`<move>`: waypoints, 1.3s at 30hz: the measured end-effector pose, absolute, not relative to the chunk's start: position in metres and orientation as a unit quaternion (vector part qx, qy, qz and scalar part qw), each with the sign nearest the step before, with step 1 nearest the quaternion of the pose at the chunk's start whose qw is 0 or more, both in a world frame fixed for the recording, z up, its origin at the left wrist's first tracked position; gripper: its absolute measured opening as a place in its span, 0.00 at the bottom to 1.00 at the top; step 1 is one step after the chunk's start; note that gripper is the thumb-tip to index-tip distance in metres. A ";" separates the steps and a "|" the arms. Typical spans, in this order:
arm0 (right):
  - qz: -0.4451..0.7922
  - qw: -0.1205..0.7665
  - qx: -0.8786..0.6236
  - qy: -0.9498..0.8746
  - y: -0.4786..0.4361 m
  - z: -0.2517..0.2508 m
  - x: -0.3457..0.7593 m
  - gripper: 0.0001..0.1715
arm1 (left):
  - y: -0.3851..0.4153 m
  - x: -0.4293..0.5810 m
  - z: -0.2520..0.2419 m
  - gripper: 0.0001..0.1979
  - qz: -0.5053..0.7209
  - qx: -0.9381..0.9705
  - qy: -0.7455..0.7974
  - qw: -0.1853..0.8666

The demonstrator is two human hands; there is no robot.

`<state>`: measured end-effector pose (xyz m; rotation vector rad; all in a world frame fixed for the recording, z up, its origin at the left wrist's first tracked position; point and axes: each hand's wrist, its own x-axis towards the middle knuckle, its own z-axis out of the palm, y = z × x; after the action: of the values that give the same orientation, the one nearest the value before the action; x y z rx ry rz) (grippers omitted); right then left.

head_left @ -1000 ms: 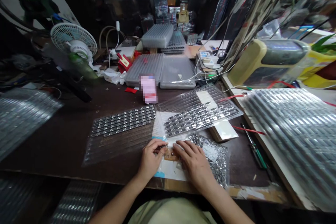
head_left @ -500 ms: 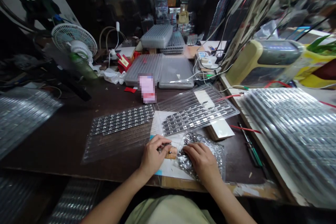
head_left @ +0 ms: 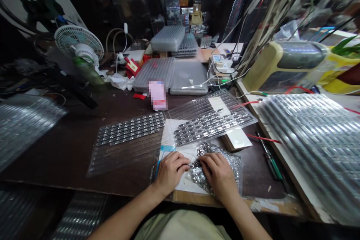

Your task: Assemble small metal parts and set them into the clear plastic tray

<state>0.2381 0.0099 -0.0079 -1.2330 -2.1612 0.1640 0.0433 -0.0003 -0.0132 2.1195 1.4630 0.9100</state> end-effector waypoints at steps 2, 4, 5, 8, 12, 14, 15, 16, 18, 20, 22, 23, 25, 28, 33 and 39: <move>0.071 0.319 -0.472 -0.819 0.010 -0.008 0.238 0.08 | -0.002 0.045 -0.014 0.06 0.322 0.759 0.525 0.210; 0.081 0.321 -0.475 -0.815 0.009 -0.008 0.239 0.08 | -0.004 0.046 -0.013 0.06 0.319 0.759 0.523 0.221; 0.086 0.322 -0.476 -0.814 0.009 -0.007 0.239 0.08 | -0.004 0.046 -0.012 0.06 0.322 0.757 0.521 0.228; 0.095 0.333 -0.474 -0.810 0.009 -0.007 0.240 0.09 | 0.004 0.039 -0.005 0.06 0.347 0.737 0.529 0.239; 0.113 0.361 -0.469 -0.798 0.008 -0.005 0.240 0.08 | 0.045 0.012 0.006 0.05 0.360 0.684 0.620 0.138; 0.121 0.369 -0.461 -0.798 0.008 -0.006 0.241 0.07 | 0.069 -0.005 0.009 0.04 0.329 0.675 0.657 0.064; 0.122 0.370 -0.456 -0.800 0.009 -0.007 0.242 0.08 | 0.079 -0.012 0.010 0.04 0.312 0.676 0.667 0.036; 0.122 0.369 -0.452 -0.803 0.009 -0.007 0.242 0.08 | 0.087 -0.018 0.009 0.04 0.295 0.679 0.671 0.016; 0.121 0.368 -0.443 -0.808 0.009 -0.009 0.244 0.09 | 0.093 -0.026 0.006 0.04 0.272 0.687 0.674 -0.004; 0.121 0.368 -0.438 -0.811 0.010 -0.009 0.245 0.10 | 0.092 -0.032 0.002 0.05 0.257 0.695 0.672 -0.010; 0.127 0.367 -0.443 -0.808 0.009 -0.007 0.244 0.11 | 0.087 -0.037 -0.001 0.07 0.249 0.704 0.665 -0.011; 0.135 0.366 -0.450 -0.803 0.009 -0.006 0.241 0.10 | 0.085 -0.039 -0.002 0.08 0.246 0.708 0.662 -0.011; 0.157 0.365 -0.466 -0.791 0.007 -0.005 0.233 0.09 | 0.081 -0.047 -0.004 0.09 0.243 0.715 0.656 -0.011; 0.174 0.349 -0.487 -0.782 0.004 -0.006 0.214 0.12 | 0.079 -0.061 -0.005 0.09 0.240 0.722 0.649 -0.012; 0.114 0.314 -0.500 -0.799 0.003 -0.014 0.190 0.11 | 0.078 -0.071 -0.004 0.09 0.244 0.722 0.648 -0.017; 0.098 0.320 -0.491 -0.804 0.003 -0.019 0.188 0.08 | 0.099 -0.030 0.017 0.08 0.245 0.752 0.612 0.000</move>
<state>0.1882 0.0030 -0.0191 -1.2916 -2.1144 0.2569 -0.0300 0.0989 0.0166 2.3632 1.9214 0.7683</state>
